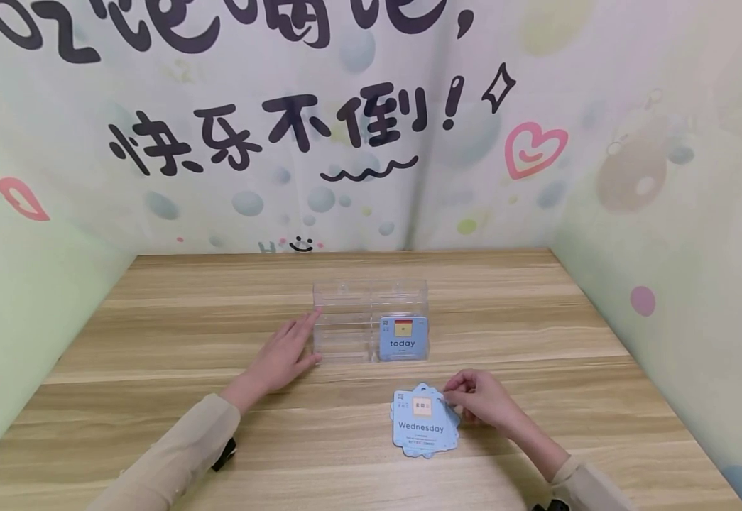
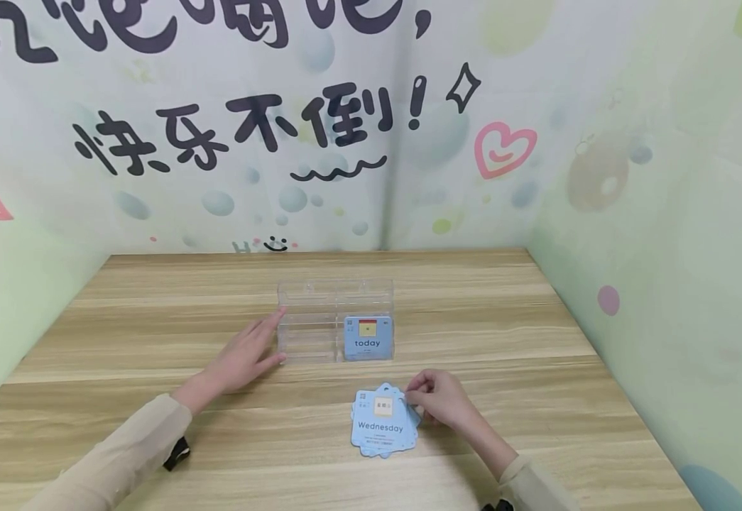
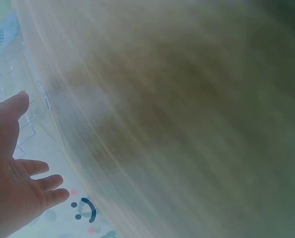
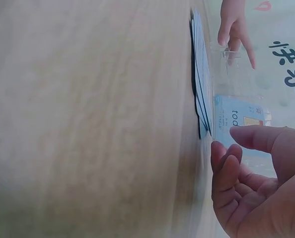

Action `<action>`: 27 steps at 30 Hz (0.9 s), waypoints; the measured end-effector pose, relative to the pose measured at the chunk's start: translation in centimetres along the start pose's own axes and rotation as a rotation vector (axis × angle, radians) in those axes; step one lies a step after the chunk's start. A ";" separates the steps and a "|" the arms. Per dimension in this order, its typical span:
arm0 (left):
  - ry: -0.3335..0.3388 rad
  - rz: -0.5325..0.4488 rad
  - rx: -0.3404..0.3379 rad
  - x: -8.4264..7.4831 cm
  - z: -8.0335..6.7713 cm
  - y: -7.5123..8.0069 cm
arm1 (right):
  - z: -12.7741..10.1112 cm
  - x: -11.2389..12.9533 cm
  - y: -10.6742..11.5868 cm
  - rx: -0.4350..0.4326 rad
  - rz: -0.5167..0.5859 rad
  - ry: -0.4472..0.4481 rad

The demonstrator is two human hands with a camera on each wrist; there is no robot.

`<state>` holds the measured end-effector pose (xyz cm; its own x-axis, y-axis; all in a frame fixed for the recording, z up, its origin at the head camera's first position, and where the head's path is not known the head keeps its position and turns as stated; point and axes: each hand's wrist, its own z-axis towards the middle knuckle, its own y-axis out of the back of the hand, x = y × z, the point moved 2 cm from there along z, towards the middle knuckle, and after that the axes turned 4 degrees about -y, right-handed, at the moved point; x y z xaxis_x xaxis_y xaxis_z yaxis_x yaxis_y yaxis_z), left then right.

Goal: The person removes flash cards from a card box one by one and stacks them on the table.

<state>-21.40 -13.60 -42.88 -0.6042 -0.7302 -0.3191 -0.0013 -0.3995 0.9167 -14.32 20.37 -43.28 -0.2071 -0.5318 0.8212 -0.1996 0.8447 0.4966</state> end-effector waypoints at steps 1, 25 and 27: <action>0.000 -0.001 -0.001 0.0 0.0 0.0 | 0.0 0.0 0.1 0.001 0.000 0.004; -0.001 0.003 0.000 0.1 0.1 -0.1 | 0.6 1.4 1.0 -0.011 -0.180 0.197; 0.000 0.004 -0.001 0.1 0.1 -0.1 | 0.6 1.5 1.1 -0.018 -0.188 0.193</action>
<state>-21.53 -13.60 -43.04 -0.6045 -0.7317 -0.3151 0.0019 -0.3968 0.9179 -15.47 20.45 -41.63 0.0185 -0.6598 0.7512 -0.1996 0.7338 0.6494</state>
